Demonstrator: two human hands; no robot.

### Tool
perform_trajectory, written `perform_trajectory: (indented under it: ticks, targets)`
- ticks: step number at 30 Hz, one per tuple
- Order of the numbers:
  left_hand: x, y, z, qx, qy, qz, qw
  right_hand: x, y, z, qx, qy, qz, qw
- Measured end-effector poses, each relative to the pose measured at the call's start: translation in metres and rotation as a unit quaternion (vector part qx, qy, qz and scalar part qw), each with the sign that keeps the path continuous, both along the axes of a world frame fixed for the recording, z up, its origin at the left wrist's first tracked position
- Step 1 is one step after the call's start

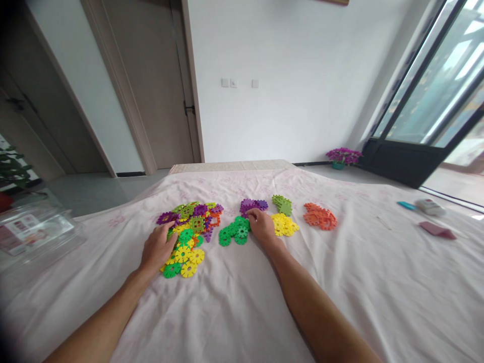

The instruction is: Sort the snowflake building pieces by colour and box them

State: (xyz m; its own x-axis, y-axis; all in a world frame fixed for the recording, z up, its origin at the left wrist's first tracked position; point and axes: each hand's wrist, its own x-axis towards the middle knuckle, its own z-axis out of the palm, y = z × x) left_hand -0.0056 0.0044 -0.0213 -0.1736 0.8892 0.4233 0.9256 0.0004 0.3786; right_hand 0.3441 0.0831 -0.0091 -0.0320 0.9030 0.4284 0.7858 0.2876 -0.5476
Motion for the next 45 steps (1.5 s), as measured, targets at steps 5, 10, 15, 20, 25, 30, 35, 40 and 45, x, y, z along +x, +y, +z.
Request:
perform_trajectory:
  ticks: [5,10,15,20,25,30,35,40,45]
  targets:
    - [0.000,-0.001,0.001,-0.015,-0.005,0.002,1.000,-0.012,-0.012,0.011,-0.025,-0.094,0.073,0.993]
    - [0.000,-0.001,0.003,-0.019,-0.011,-0.002,1.000,-0.015,-0.016,0.016,-0.011,-0.130,0.110,0.985]
    - [0.000,-0.001,0.002,-0.015,-0.011,-0.002,1.000,-0.015,-0.016,0.014,0.007,-0.128,0.158,0.979]
    - [0.000,0.000,0.001,-0.011,-0.008,-0.001,1.000,-0.019,-0.025,0.020,0.069,-0.132,0.153,0.977]
    - [0.001,-0.001,0.002,-0.009,-0.008,-0.004,1.000,-0.039,-0.044,0.024,0.110,-0.147,0.219,0.958]
    - [0.004,-0.005,0.006,-0.015,-0.002,0.003,1.000,-0.071,-0.071,0.028,0.092,-0.158,0.352,0.918]
    - [0.007,-0.007,0.010,-0.028,-0.005,0.007,1.000,-0.095,-0.090,0.029,0.070,-0.182,0.403,0.894]
    - [0.006,-0.006,0.009,-0.029,-0.014,0.005,0.999,-0.103,-0.093,0.026,0.062,-0.201,0.393,0.895]
    - [0.006,-0.005,0.007,-0.023,-0.014,0.005,1.000,-0.101,-0.092,0.025,0.088,-0.204,0.410,0.885]
